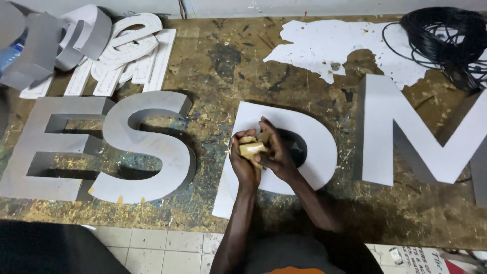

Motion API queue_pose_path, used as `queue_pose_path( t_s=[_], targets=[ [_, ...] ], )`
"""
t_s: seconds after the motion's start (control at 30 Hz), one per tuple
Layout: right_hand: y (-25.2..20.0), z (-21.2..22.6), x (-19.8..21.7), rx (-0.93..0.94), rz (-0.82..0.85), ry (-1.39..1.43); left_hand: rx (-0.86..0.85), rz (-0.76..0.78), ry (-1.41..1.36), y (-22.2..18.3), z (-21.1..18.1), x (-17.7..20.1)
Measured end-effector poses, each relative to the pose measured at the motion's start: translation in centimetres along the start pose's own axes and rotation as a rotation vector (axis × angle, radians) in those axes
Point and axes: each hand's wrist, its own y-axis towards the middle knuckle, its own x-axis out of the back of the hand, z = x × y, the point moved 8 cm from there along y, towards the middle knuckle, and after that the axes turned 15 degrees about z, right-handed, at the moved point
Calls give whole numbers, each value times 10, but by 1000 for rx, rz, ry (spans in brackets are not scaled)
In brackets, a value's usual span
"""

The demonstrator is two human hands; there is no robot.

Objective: Peeling off the brown protective paper from large white 3D letters on a workbench in a sign shop.

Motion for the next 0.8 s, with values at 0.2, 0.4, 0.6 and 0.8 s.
queue_pose_path(
  t_s=[0.2,0.4,0.6,0.8],
  targets=[
    [4,13,-36,28,-88,333,-145,76,702,-18,-84,-77],
    [-9,-10,-14,-110,-166,215,4,398,1034,0,-71,-67],
    [-24,-11,46,-278,-239,-369,200,626,744,-16,-66,-33],
    [22,20,106,-210,-375,-93,218,354,817,-20,-94,14]
  ],
)
